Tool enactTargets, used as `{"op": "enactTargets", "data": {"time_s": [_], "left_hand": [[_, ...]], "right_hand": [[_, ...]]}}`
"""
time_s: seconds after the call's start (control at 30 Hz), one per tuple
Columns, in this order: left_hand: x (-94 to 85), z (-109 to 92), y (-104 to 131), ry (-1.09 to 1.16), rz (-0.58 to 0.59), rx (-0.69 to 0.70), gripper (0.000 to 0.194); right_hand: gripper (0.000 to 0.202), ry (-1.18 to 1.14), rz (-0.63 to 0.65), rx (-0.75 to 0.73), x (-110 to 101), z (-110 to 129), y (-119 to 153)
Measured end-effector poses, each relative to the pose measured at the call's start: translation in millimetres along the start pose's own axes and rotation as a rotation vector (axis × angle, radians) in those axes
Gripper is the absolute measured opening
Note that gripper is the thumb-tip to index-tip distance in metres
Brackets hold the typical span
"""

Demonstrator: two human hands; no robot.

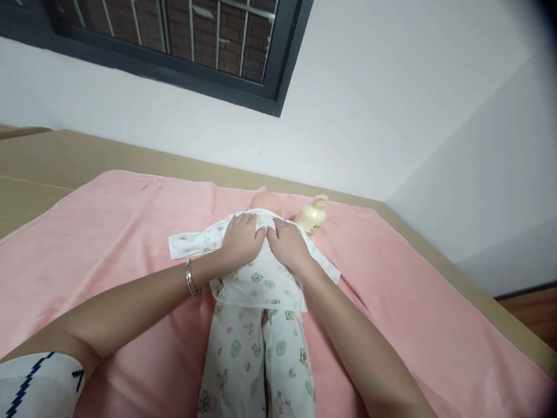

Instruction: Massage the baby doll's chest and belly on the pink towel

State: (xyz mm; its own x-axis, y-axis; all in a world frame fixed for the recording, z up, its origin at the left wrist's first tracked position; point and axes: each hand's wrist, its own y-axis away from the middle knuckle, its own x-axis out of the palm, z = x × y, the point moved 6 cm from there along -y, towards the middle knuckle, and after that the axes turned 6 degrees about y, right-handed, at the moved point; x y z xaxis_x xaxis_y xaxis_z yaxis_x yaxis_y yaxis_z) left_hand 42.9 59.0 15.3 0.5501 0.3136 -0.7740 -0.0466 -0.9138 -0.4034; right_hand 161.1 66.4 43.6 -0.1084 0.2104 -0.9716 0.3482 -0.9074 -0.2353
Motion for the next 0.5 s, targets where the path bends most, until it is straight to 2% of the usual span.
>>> {"op": "enactTargets", "data": {"time_s": [0.5], "left_hand": [[-3.8,-0.8,-1.5,-0.004,-0.007,-0.028,0.027]], "right_hand": [[0.030,0.027,-0.041,0.065,2.0,-2.9,-0.8]]}}
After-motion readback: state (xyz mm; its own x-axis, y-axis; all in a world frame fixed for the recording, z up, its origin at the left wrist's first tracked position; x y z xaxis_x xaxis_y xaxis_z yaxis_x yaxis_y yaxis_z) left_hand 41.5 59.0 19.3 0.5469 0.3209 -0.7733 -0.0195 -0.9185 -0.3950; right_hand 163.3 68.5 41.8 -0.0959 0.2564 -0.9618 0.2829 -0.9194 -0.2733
